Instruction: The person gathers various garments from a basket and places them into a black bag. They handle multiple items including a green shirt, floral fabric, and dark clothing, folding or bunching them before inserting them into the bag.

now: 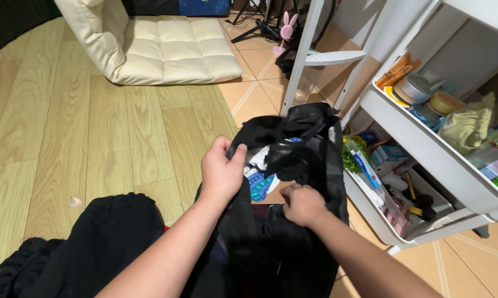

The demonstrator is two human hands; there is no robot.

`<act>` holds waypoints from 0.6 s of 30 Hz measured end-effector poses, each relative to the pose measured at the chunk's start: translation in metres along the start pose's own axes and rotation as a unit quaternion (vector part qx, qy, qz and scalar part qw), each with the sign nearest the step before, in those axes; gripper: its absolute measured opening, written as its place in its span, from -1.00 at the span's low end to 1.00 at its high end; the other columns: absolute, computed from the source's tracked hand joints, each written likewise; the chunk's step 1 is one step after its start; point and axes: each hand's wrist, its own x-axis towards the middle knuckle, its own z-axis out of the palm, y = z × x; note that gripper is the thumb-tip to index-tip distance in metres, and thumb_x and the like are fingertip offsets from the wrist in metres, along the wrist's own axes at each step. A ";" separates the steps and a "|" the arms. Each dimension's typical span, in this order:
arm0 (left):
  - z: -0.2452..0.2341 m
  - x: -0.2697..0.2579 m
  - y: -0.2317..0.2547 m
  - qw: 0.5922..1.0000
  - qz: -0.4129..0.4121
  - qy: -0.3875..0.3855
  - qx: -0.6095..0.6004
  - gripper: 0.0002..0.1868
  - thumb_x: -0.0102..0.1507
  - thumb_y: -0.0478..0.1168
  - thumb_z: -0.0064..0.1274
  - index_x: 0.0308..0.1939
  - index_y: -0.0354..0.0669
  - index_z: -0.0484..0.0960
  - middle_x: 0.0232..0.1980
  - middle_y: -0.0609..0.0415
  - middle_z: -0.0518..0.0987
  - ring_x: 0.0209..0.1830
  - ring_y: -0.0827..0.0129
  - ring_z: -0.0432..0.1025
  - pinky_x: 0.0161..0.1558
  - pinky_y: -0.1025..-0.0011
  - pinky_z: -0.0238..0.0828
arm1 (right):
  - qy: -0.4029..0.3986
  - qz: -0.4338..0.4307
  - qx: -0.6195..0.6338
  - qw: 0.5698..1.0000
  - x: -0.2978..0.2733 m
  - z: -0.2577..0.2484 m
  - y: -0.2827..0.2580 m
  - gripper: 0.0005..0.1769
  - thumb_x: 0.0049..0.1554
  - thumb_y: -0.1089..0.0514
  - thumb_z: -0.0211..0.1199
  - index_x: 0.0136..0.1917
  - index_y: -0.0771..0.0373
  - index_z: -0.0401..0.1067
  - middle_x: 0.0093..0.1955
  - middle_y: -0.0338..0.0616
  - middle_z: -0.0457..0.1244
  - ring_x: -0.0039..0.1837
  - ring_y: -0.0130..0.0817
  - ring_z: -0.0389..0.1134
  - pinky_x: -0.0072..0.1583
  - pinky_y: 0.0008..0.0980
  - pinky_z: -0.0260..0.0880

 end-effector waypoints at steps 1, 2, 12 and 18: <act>0.000 0.000 0.000 1.000 0.006 0.002 -0.009 -0.66 0.24 -0.15 0.21 -0.44 -0.21 0.36 -0.59 0.04 0.38 -0.58 0.33 0.26 -0.43 0.32 0.30 | -0.113 0.060 -0.026 0.991 -0.003 -0.023 -0.017 -0.58 0.03 0.03 0.29 0.19 0.01 0.47 0.21 -0.11 0.30 0.29 -0.07 0.32 0.31 -0.12 0.34; 0.000 -0.001 0.000 1.000 0.006 0.004 -0.009 -0.66 0.24 -0.15 0.21 -0.44 -0.21 0.36 -0.59 0.04 0.38 -0.58 0.33 0.26 -0.43 0.32 0.30 | -0.113 0.058 -0.026 0.992 -0.002 -0.031 -0.019 -0.58 0.03 0.03 0.29 0.19 0.01 0.47 0.21 -0.11 0.30 0.29 -0.07 0.32 0.31 -0.12 0.34; -0.002 -0.006 0.013 0.998 0.049 0.009 -0.036 -0.66 0.25 -0.20 0.17 -0.43 -0.20 0.30 -0.59 0.01 0.32 -0.56 0.31 0.20 -0.44 0.31 0.29 | 0.213 0.185 0.040 0.958 0.017 -0.005 0.069 -0.37 -0.12 0.06 0.38 0.24 0.22 0.49 0.07 0.08 0.38 0.17 0.11 0.37 0.18 0.01 0.38; -0.011 -0.001 -0.005 0.997 0.063 -0.011 0.046 -0.69 0.22 -0.19 0.21 -0.41 -0.20 0.35 -0.54 -0.06 0.43 -0.50 0.11 0.37 -0.37 0.19 0.35 | 0.268 0.184 0.070 0.943 0.000 -0.045 0.000 -0.75 0.10 0.05 0.27 0.03 0.15 0.53 0.00 0.12 0.40 0.09 0.16 0.40 0.12 0.06 0.39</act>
